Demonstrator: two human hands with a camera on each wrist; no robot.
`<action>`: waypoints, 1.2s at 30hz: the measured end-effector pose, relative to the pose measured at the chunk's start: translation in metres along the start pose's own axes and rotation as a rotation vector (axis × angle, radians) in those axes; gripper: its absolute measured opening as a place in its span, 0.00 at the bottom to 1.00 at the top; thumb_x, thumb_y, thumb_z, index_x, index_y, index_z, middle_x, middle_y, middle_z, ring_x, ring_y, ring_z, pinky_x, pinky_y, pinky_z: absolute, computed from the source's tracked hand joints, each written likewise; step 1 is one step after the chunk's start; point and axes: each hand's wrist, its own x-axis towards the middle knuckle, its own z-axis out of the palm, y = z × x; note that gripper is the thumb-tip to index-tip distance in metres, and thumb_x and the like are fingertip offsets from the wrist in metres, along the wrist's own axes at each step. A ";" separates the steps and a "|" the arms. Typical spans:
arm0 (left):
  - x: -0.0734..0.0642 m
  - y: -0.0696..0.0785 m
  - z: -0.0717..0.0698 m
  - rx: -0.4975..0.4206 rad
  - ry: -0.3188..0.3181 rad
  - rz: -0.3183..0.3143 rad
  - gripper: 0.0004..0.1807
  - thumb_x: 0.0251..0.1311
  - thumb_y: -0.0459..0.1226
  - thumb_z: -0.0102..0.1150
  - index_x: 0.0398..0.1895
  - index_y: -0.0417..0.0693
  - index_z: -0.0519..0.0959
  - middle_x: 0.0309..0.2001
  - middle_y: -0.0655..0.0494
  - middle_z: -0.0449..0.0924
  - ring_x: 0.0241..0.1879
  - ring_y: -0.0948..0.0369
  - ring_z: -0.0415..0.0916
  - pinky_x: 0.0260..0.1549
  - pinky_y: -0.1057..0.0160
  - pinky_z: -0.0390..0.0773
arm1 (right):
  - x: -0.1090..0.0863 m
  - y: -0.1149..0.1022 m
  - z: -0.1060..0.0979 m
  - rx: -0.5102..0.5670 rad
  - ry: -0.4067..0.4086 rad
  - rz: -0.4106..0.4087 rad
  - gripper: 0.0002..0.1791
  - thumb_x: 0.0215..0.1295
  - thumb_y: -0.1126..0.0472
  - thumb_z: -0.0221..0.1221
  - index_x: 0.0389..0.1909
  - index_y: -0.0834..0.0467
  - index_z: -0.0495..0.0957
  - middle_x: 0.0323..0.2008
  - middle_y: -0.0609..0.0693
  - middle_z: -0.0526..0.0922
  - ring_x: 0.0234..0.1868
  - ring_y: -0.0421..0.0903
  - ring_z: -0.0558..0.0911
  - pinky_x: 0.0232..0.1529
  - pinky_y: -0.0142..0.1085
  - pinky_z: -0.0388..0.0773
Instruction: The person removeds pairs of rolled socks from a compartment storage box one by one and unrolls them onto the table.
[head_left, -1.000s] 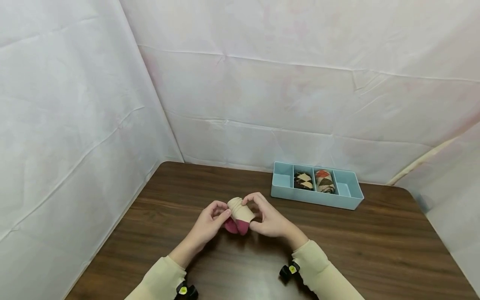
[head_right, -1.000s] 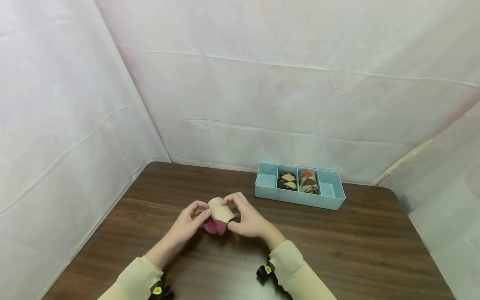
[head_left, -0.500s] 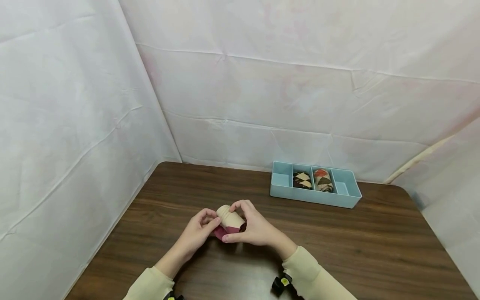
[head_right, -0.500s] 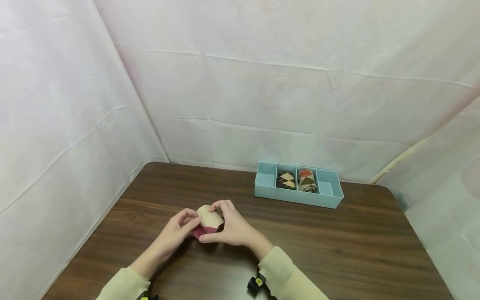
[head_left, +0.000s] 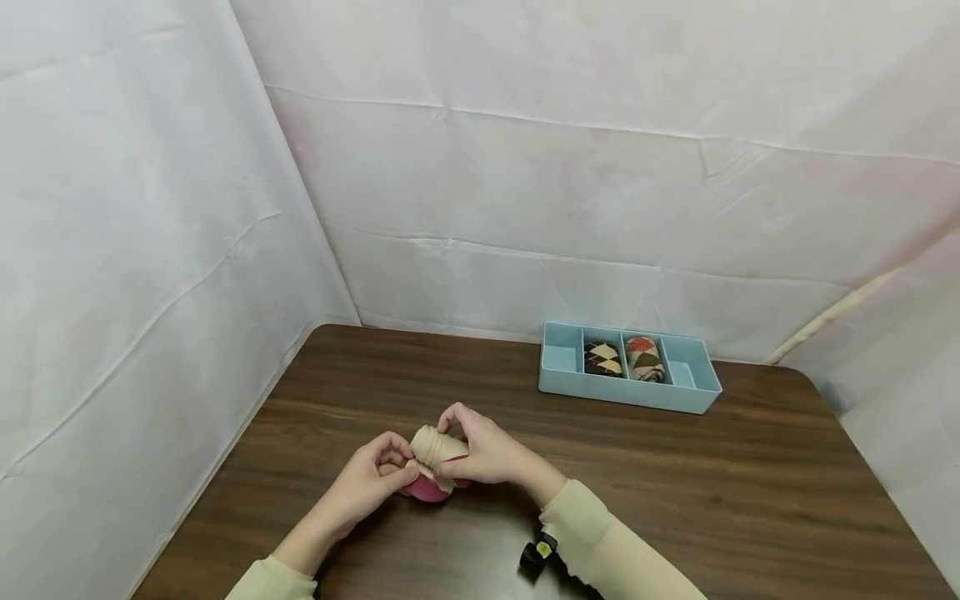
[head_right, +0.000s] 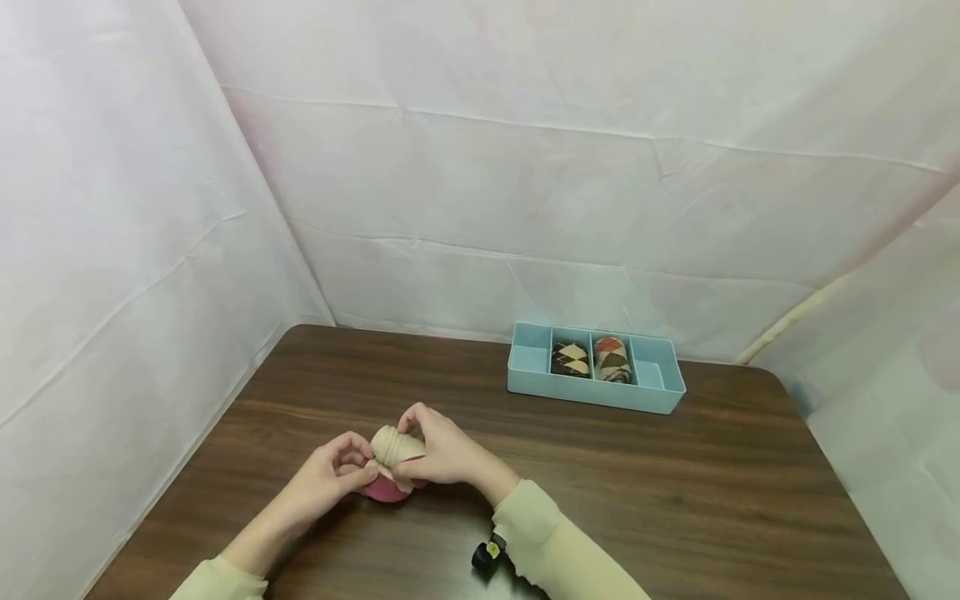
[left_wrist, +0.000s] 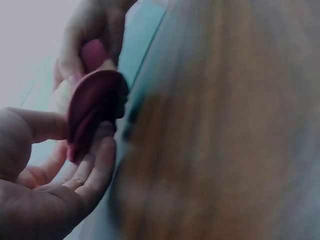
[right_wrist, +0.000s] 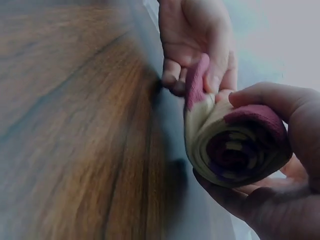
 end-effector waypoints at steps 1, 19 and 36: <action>-0.001 0.000 -0.002 0.010 -0.005 0.005 0.18 0.72 0.34 0.71 0.55 0.36 0.74 0.46 0.45 0.83 0.42 0.56 0.87 0.41 0.63 0.85 | 0.002 0.000 0.000 0.009 -0.013 -0.002 0.29 0.61 0.59 0.79 0.55 0.54 0.72 0.53 0.51 0.81 0.51 0.44 0.82 0.49 0.33 0.81; -0.006 -0.011 -0.030 0.111 -0.112 0.031 0.13 0.71 0.37 0.73 0.52 0.40 0.84 0.37 0.47 0.84 0.26 0.61 0.81 0.29 0.62 0.84 | 0.016 0.013 0.008 0.100 -0.108 0.012 0.23 0.72 0.56 0.72 0.62 0.39 0.76 0.61 0.45 0.85 0.56 0.38 0.84 0.54 0.35 0.81; -0.003 -0.016 -0.033 0.155 -0.062 -0.001 0.18 0.70 0.37 0.74 0.60 0.45 0.88 0.48 0.42 0.79 0.22 0.67 0.71 0.23 0.64 0.81 | 0.016 0.012 0.000 -0.077 -0.046 -0.010 0.14 0.83 0.54 0.60 0.61 0.41 0.88 0.62 0.44 0.79 0.62 0.40 0.76 0.62 0.40 0.76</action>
